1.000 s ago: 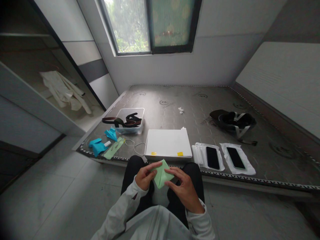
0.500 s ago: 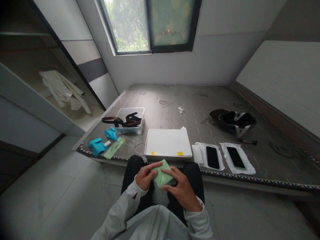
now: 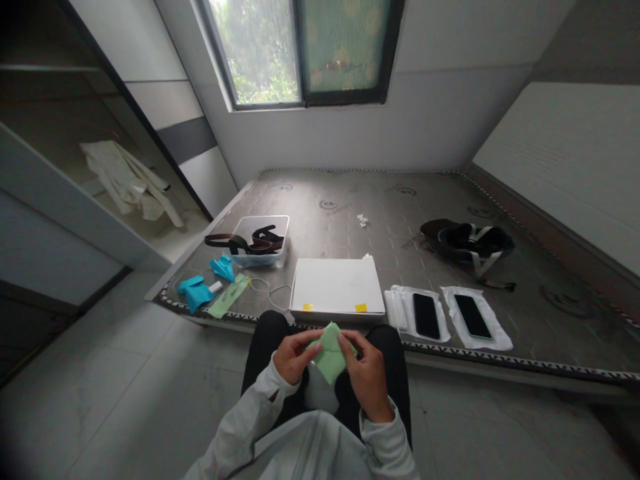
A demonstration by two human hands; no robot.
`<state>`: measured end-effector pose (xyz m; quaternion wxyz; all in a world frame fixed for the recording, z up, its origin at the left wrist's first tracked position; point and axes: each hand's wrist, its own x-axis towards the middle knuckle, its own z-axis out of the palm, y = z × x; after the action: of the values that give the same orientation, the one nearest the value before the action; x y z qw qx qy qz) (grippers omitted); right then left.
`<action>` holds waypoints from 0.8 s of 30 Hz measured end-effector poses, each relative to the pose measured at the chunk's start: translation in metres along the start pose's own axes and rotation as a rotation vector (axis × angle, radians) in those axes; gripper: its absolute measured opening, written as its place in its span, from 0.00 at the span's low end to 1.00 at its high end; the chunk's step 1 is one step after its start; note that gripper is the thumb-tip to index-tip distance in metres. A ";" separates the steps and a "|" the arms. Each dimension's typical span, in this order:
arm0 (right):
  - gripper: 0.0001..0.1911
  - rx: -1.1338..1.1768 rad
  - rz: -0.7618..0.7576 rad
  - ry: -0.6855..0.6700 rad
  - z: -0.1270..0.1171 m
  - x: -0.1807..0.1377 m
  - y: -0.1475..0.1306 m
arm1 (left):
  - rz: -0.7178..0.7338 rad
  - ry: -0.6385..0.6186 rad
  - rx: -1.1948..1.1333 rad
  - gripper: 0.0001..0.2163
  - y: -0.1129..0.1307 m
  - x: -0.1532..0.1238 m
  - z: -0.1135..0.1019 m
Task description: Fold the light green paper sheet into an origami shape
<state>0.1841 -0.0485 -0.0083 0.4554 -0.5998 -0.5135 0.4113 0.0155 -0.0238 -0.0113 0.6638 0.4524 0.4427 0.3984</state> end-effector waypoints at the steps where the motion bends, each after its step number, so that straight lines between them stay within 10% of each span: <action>1: 0.19 0.052 0.020 0.006 0.001 0.000 0.001 | -0.015 0.014 -0.017 0.24 -0.001 0.001 0.001; 24: 0.16 -0.279 -0.254 -0.043 0.008 -0.006 0.002 | 0.023 0.281 0.177 0.23 0.012 -0.006 0.007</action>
<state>0.1763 -0.0541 -0.0122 0.4051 -0.5782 -0.6469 0.2882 0.0191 -0.0280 0.0035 0.5483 0.4540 0.5594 0.4246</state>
